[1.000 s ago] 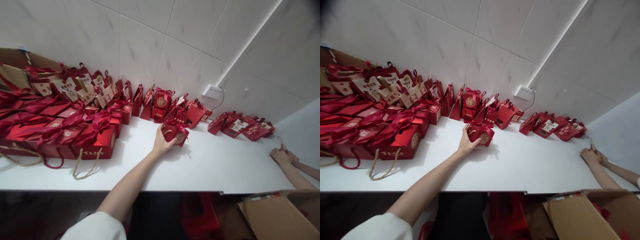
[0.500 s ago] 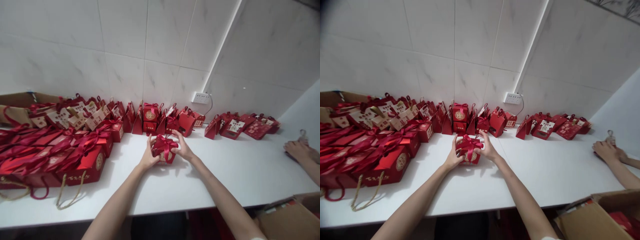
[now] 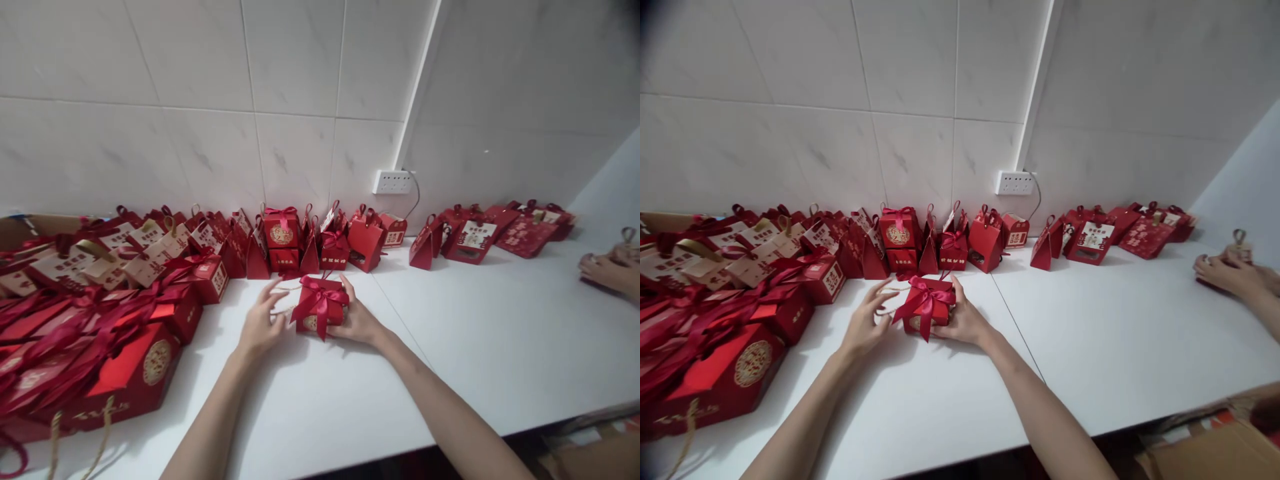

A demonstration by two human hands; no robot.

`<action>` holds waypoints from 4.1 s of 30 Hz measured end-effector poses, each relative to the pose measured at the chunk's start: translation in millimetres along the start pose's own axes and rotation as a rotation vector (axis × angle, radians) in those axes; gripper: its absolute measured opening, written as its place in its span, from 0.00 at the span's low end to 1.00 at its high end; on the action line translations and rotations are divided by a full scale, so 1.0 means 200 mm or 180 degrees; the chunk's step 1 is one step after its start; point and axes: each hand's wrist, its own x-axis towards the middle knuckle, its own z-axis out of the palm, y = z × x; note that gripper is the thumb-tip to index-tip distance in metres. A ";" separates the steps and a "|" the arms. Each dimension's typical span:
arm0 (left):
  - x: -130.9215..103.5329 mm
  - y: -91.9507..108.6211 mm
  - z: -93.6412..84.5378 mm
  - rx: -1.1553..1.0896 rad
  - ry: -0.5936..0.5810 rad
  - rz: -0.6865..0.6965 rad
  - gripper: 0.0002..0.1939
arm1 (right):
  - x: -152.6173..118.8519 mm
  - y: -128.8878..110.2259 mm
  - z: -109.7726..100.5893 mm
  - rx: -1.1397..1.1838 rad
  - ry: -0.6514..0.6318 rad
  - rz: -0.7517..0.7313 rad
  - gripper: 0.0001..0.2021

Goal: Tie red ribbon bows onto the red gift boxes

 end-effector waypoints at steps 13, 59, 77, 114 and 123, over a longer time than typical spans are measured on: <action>0.01 0.16 0.05 -0.0426 0.0099 0.0084 0.14 | -0.01 -0.03 0.02 -0.0506 0.0260 -0.0210 0.61; -0.05 0.18 0.16 -0.1329 0.0487 -0.0504 0.08 | -0.02 -0.01 -0.02 -0.0893 0.0190 -0.0645 0.59; -0.02 0.21 0.11 -0.2417 0.0786 -0.1126 0.09 | -0.01 -0.03 0.00 -0.0891 0.0261 -0.0635 0.57; 0.02 0.15 0.11 -0.2437 0.0075 -0.2075 0.19 | 0.02 -0.07 -0.05 -0.0290 -0.0289 0.0202 0.57; 0.02 0.15 0.13 -0.2573 0.0129 -0.2042 0.21 | -0.82 -0.28 -0.03 0.1203 -0.1426 0.1730 0.26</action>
